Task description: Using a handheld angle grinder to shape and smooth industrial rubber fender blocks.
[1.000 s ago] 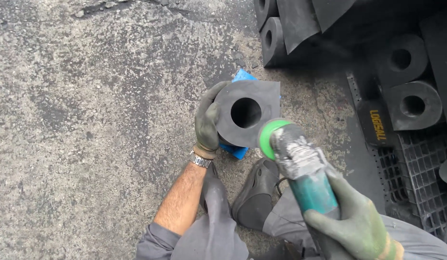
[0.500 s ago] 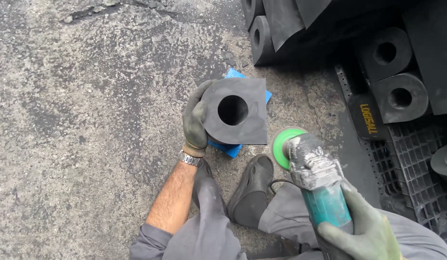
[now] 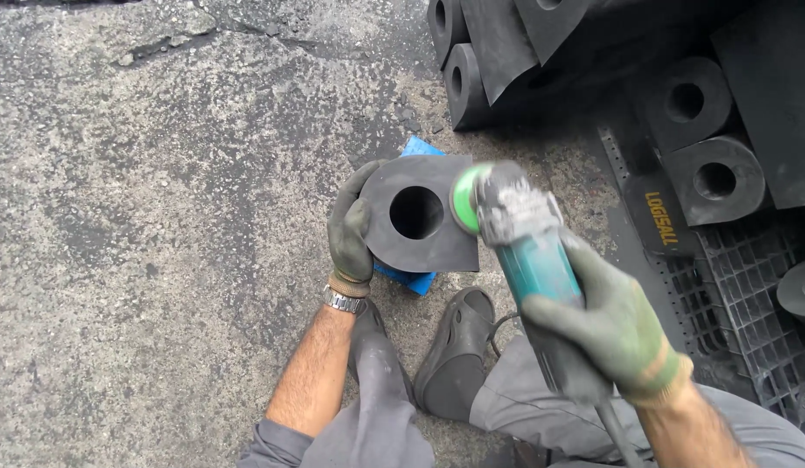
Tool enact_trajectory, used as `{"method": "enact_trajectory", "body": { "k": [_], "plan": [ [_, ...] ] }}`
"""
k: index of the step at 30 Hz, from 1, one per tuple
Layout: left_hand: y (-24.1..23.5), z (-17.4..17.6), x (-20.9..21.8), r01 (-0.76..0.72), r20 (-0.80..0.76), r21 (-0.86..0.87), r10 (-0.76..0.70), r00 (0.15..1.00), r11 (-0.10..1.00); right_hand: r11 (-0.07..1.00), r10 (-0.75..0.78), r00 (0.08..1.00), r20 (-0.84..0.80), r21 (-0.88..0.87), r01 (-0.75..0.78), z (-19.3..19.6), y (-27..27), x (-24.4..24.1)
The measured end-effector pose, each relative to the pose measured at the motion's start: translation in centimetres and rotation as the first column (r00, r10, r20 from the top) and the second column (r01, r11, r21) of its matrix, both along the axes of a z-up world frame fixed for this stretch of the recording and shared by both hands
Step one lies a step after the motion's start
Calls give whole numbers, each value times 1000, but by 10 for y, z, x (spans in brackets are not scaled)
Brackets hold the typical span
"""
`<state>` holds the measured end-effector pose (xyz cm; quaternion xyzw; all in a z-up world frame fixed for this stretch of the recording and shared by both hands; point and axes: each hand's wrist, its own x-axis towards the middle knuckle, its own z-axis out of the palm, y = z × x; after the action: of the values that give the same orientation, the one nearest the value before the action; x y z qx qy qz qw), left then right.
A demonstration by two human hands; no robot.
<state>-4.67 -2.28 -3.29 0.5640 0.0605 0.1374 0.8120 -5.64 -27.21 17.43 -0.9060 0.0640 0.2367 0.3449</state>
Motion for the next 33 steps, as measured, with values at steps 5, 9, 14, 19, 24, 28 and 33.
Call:
{"method": "enact_trajectory", "body": {
  "k": [5, 9, 14, 19, 24, 28, 33],
  "plan": [
    [1, 1, 0, 4, 4, 23, -4, 1000, 1000, 999, -44, 999, 19, 31, 44, 4, 13, 17],
    [2, -2, 1, 12, 10, 11, -12, 1000, 1000, 998, 47, 999, 0, -30, -47, -7, -24, -29],
    [8, 22, -6, -18, 8, 190, 16, 1000, 982, 988, 153, 988, 20, -32, -152, -58, -104, -112],
    [15, 87, -13, -127, 202, 820, -75, 977, 557, 991, 43, 998, -55, -122, -50, -55, -124, -121],
    [-3, 75, -5, -46, 40, 999, -428, 903, -3, 990, -136, 989, -56, -47, 133, -75, -151, -110],
    [-12, 88, 10, 63, -67, 998, -411, 909, -23, 855, -311, 943, -121, 398, 333, -81, -134, -112],
    [-11, 92, 29, -12, 43, 972, -126, 991, 236, 686, -432, 872, -230, 544, 483, -90, -123, -102]
  ]
}}
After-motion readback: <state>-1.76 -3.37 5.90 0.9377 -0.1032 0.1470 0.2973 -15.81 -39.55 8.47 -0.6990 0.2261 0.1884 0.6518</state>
